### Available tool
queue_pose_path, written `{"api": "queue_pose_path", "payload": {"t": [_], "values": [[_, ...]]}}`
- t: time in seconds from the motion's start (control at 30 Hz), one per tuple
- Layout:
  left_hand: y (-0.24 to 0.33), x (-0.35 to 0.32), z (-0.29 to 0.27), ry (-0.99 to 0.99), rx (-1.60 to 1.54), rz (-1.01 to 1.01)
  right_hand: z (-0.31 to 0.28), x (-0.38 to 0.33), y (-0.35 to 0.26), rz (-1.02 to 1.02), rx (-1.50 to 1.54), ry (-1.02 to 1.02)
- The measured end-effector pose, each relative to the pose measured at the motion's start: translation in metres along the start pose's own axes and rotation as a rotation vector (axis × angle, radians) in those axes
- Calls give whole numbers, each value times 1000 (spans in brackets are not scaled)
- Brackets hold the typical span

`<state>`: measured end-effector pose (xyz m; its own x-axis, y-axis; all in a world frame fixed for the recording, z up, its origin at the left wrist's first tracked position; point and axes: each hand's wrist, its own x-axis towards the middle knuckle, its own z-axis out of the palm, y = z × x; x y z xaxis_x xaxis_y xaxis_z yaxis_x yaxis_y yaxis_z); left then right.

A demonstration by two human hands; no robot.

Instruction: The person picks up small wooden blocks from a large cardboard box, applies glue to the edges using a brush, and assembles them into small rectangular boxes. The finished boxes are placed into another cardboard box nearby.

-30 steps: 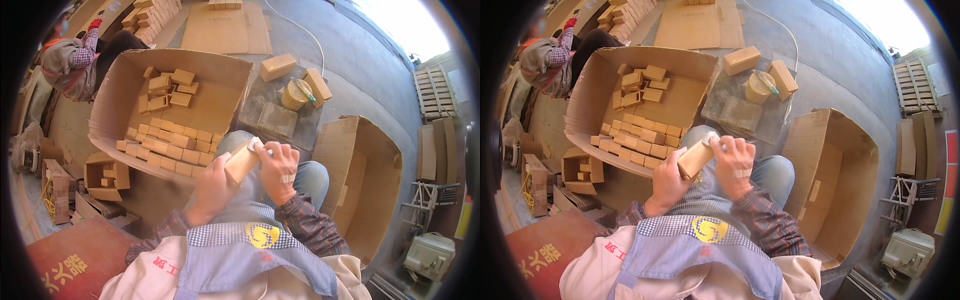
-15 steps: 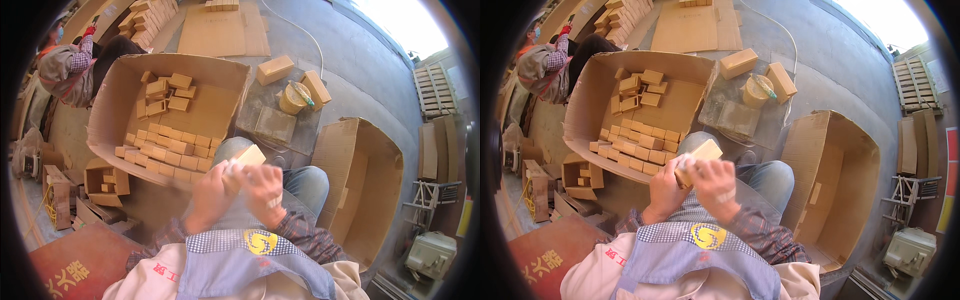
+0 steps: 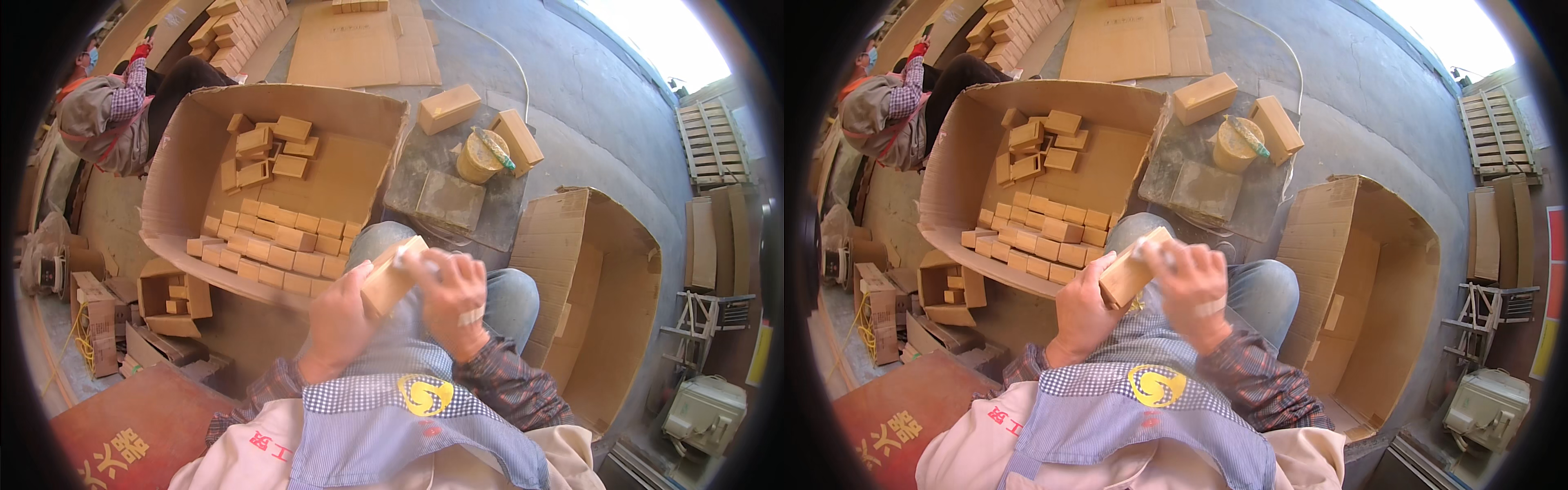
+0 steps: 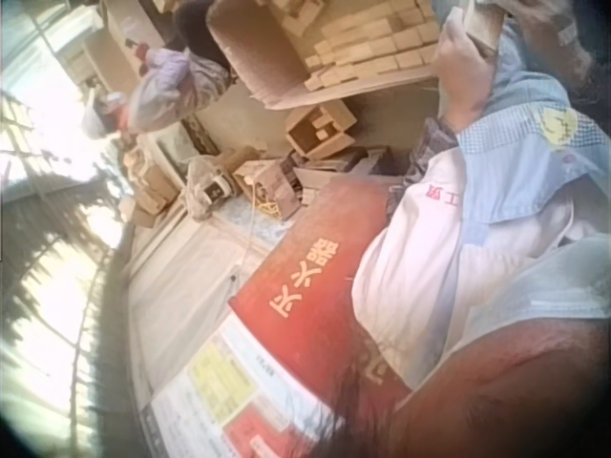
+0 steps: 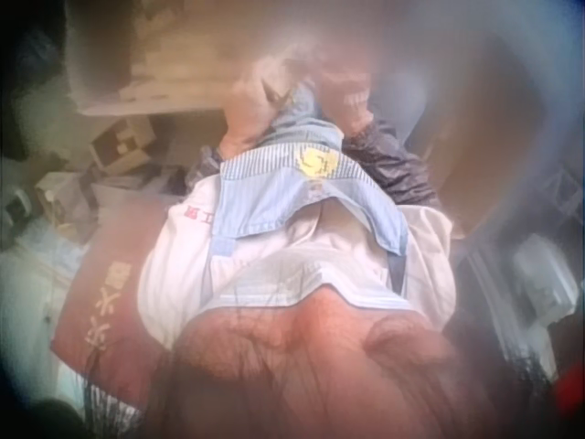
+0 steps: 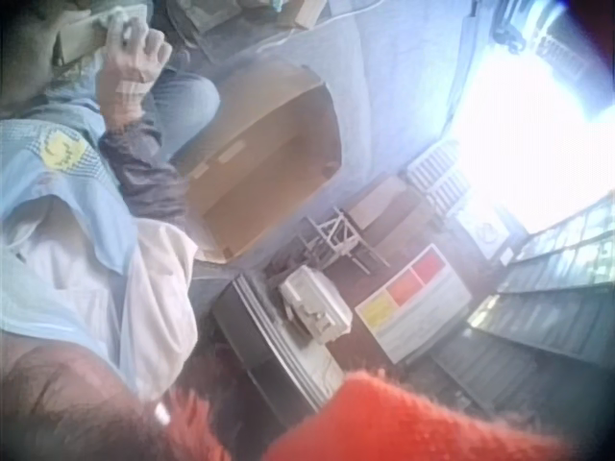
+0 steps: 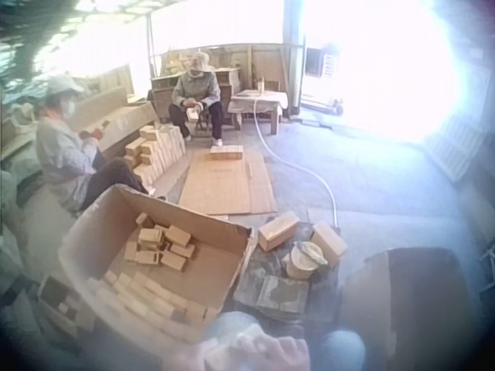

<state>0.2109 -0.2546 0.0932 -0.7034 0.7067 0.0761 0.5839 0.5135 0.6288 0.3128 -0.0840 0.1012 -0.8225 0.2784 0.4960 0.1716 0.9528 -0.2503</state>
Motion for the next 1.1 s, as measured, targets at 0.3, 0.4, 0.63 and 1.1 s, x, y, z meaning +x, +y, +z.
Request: {"api": "queue_pose_path", "payload": {"t": [0.3,0.4,0.63,1.1], "values": [[-2,0,3,39,9,47,8,-10,-18,-69,116,38],[-2,-1,2,17,32,48,6,-6,-19,186,-27,-86],[-5,0,6,17,33,43,12,-11,-23,229,37,-69],[-2,5,-6,3,-22,12,69,-10,152,193,-168,-107]]}}
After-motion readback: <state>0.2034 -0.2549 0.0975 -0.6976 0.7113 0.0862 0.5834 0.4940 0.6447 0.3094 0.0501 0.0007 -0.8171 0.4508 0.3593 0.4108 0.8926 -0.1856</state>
